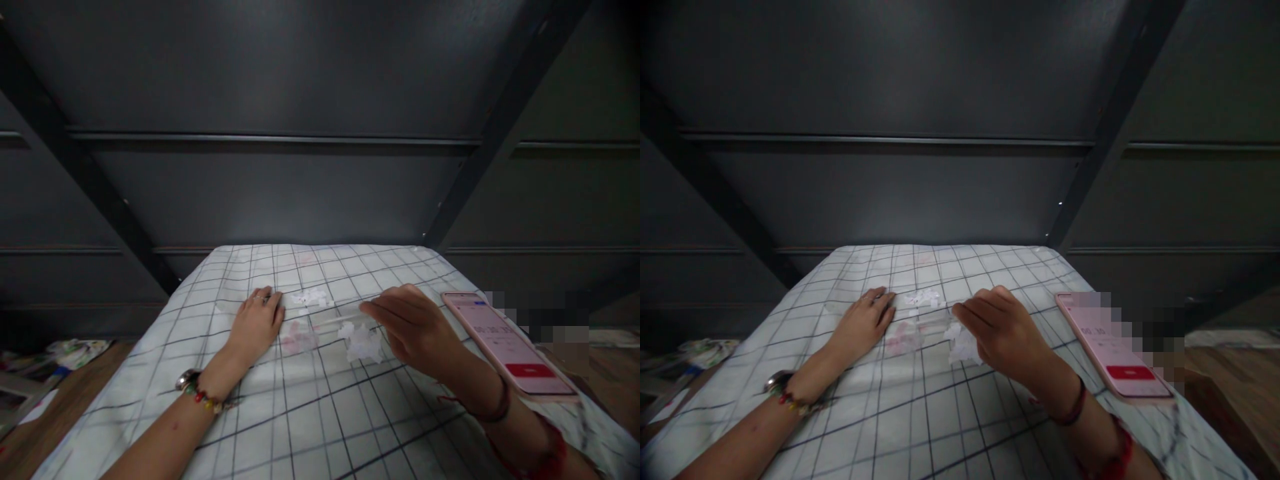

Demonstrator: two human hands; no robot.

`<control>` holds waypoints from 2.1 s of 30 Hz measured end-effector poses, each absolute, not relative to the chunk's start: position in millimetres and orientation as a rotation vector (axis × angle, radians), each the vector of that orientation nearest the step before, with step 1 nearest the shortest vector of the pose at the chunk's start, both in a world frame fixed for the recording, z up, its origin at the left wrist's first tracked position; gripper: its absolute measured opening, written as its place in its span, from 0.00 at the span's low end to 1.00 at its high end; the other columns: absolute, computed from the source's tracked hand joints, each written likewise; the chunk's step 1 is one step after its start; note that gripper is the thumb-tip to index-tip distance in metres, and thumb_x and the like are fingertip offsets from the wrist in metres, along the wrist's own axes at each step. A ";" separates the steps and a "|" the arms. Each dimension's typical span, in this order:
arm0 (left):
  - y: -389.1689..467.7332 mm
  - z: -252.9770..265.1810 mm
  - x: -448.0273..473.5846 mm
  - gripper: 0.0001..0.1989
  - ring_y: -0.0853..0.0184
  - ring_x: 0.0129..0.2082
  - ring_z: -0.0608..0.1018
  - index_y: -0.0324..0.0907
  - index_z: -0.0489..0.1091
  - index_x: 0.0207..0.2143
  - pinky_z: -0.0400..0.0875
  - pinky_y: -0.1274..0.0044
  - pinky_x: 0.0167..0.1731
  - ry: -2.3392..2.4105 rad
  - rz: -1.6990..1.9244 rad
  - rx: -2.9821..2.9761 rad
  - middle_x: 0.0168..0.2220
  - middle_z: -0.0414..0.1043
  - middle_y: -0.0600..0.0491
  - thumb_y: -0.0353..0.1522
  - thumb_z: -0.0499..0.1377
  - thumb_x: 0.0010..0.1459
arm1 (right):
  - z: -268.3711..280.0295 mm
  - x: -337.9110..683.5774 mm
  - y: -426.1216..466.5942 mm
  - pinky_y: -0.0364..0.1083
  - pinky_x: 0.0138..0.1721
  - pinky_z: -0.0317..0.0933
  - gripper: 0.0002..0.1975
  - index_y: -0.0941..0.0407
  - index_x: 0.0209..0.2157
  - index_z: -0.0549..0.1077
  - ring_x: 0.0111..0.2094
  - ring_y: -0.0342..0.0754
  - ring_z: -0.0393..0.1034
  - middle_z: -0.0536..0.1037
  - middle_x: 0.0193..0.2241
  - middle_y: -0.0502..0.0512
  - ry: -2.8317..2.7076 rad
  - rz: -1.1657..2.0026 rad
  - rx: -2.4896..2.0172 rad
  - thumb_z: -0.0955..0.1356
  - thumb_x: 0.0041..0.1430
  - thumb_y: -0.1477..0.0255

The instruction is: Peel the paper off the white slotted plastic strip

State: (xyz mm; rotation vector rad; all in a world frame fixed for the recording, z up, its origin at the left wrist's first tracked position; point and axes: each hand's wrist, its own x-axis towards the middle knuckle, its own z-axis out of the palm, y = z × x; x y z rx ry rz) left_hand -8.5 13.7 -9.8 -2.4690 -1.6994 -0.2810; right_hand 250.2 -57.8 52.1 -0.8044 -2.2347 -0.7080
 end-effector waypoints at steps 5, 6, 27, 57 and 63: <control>13.2 -9.0 -8.2 0.17 0.54 0.53 0.70 0.35 0.67 0.52 0.65 0.64 0.52 -1.700 -0.266 -2.465 0.54 0.66 0.39 0.31 0.50 0.64 | 50.4 244.9 -57.8 0.46 0.33 0.56 0.15 0.59 0.38 0.69 0.31 0.46 0.64 0.76 0.28 0.52 -2.194 -0.765 -0.800 0.57 0.55 0.87; 13.1 -8.9 -8.1 0.17 0.54 0.53 0.70 0.35 0.67 0.52 0.65 0.64 0.52 -1.702 -0.260 -2.464 0.54 0.66 0.39 0.31 0.50 0.64 | 48.8 244.2 -56.5 0.46 0.34 0.56 0.16 0.59 0.38 0.69 0.31 0.46 0.64 0.76 0.28 0.52 -2.185 -0.780 -0.808 0.57 0.55 0.88; 13.6 -11.0 -9.3 0.16 0.54 0.52 0.71 0.36 0.67 0.51 0.66 0.64 0.51 -1.678 -0.296 -2.459 0.53 0.66 0.39 0.32 0.50 0.63 | 42.9 245.3 -50.5 0.46 0.33 0.56 0.16 0.58 0.37 0.70 0.30 0.45 0.63 0.76 0.27 0.52 -2.147 -0.688 -0.795 0.57 0.54 0.87; 15.6 -14.1 -11.3 0.16 0.55 0.52 0.71 0.37 0.67 0.50 0.66 0.63 0.51 -1.682 -0.347 -2.468 0.53 0.67 0.40 0.32 0.50 0.63 | 39.3 245.7 -44.9 0.47 0.34 0.54 0.19 0.56 0.35 0.70 0.31 0.45 0.63 0.75 0.27 0.49 -2.181 -0.759 -0.886 0.57 0.50 0.90; 15.5 -14.7 -10.9 0.16 0.54 0.53 0.70 0.36 0.67 0.50 0.65 0.63 0.52 -1.695 -0.361 -2.475 0.53 0.67 0.39 0.32 0.49 0.63 | 41.5 263.6 -42.1 0.48 0.35 0.53 0.20 0.53 0.36 0.69 0.32 0.46 0.64 0.76 0.28 0.48 -2.075 -0.716 -0.990 0.58 0.49 0.89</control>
